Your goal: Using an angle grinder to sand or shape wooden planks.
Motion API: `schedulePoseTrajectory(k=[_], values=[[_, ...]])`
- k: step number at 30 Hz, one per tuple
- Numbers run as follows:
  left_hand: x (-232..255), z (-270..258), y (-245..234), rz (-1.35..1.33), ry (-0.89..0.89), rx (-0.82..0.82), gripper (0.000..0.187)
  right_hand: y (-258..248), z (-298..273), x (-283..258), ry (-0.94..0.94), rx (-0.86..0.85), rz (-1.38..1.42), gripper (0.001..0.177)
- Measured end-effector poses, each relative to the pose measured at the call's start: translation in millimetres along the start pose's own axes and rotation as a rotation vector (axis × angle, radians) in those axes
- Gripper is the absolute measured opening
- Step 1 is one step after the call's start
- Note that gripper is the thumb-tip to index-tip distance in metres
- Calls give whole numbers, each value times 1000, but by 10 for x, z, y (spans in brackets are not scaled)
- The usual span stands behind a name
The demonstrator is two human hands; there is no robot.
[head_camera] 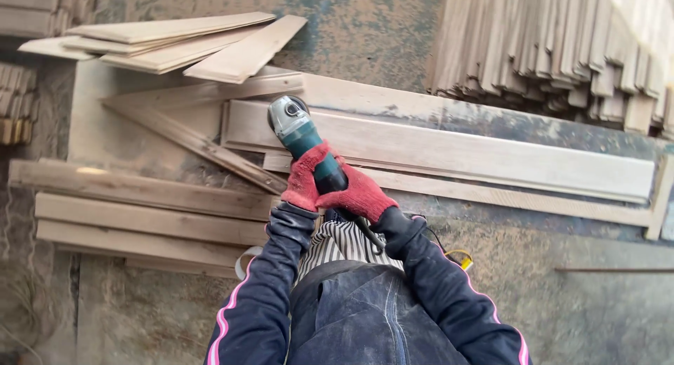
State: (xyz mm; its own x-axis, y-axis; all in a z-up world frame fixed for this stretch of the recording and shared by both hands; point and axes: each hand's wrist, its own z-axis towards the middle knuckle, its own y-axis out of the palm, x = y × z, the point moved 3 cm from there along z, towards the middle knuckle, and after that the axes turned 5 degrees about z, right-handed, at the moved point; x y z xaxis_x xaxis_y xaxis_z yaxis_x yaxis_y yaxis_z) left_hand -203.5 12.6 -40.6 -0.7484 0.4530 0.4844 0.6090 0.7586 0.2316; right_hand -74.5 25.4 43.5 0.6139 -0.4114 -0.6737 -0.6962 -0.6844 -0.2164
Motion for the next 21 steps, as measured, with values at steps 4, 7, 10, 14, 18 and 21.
schedulePoseTrajectory(k=[4,7,10,14,18,21], values=[[-762,320,500,55,-162,-210,38,-364,-306,418,65,109,175,77],[-1422,232,977,122,-249,-335,38,-741,-715,842,99,298,345,62],[-1437,-699,1492,224,-214,-472,45,-985,-1041,1253,166,470,447,58],[-1967,-714,1783,306,-184,-533,53,-1135,-1191,1921,173,609,578,54],[-1918,-766,1806,282,-177,-558,51,-1139,-1197,1939,140,647,622,52],[-1543,-842,1631,265,-173,-509,46,-1049,-1095,1662,117,594,583,54]])
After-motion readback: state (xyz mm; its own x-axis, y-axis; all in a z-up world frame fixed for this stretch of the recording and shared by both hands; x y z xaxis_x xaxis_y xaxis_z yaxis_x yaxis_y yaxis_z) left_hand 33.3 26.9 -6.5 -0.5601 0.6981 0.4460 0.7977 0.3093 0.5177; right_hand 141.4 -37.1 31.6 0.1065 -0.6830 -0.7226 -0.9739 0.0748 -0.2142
